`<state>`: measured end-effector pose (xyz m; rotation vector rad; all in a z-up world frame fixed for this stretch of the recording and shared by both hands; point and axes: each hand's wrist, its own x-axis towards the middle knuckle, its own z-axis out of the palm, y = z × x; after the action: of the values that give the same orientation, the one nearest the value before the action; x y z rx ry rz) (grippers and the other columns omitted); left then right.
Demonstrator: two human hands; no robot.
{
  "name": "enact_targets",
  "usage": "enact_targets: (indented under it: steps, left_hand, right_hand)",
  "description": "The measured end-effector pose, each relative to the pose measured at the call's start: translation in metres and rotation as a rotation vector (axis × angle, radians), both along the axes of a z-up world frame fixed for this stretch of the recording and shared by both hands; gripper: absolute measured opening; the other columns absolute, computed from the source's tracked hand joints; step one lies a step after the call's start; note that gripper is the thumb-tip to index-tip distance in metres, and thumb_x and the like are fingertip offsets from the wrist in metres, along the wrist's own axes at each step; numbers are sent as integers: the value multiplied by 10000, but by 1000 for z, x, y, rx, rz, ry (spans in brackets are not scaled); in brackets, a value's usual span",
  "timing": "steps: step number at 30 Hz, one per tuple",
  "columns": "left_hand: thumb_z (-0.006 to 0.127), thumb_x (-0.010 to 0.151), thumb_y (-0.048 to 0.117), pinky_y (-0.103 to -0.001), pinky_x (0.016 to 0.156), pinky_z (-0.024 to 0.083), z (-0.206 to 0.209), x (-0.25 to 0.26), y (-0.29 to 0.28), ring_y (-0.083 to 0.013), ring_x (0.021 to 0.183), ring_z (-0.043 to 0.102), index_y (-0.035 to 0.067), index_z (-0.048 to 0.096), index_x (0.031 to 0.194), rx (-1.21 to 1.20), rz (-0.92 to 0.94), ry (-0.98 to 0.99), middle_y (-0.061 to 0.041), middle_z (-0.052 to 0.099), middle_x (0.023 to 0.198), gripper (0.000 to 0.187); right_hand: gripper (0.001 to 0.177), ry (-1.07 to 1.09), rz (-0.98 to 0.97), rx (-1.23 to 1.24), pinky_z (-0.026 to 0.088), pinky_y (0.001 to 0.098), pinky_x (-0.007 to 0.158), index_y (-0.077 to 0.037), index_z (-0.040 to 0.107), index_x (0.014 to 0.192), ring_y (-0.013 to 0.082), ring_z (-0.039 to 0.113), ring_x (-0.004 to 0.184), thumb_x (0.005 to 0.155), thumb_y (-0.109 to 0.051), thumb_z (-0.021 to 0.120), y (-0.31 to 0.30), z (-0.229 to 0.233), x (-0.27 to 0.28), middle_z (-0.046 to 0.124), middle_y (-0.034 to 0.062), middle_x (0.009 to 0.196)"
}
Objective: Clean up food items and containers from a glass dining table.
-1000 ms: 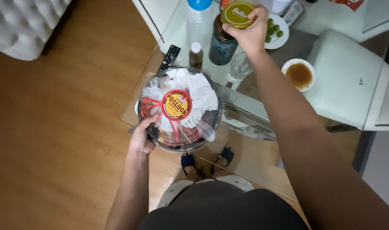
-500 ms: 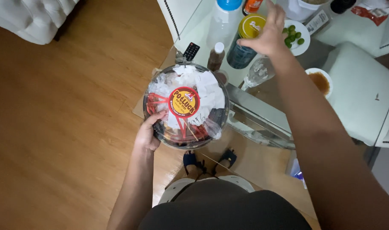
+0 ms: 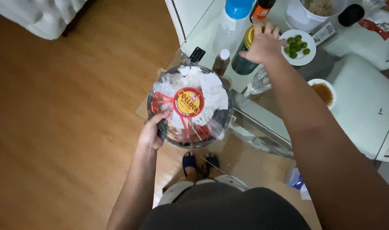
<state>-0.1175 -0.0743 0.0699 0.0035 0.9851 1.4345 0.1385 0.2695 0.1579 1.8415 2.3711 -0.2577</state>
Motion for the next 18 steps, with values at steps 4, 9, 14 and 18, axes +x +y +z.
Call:
enact_targets:
  steps: [4, 9, 14, 18]
  left_hand:
    - [720, 865, 163, -382, 939, 569, 3, 17, -1, -213, 1000, 727, 27, 691, 1199, 39, 51, -16, -89, 769, 1092, 362]
    - [709, 883, 175, -372, 939, 566, 12, 23, -7, -204, 992, 721, 39, 701, 1192, 11, 124, -20, -80, 764, 1086, 338]
    - [702, 915, 147, -381, 961, 574, 16, 17, -30, -216, 1008, 726, 16, 688, 1167, 61, 258, 6, -102, 764, 1093, 285]
    - [698, 906, 130, -391, 963, 576, 37, 8, -58, -226, 1005, 725, 19, 684, 1185, 104, 350, 41, -105, 764, 1105, 301]
  right_hand:
    - [1303, 21, 113, -41, 336, 607, 1164, -285, 147, 1649, 540, 208, 1477, 628, -380, 950, 24, -5, 16, 164, 194, 1670]
    - [1233, 204, 99, -2, 394, 542, 1142, -259, 321, 1625, 481, 372, 1436, 573, -254, 963, 13, 37, 42, 261, 229, 1643]
    - [1001, 294, 311, 524, 509, 505, 994, -49, 504, 1430, 451, 567, 1212, 635, -339, 1038, -23, 96, 88, 486, 257, 1366]
    - [759, 538, 516, 684, 515, 409, 1048, -71, 473, 1386, 305, 605, 1253, 806, -192, 947, -80, 151, 99, 561, 158, 1331]
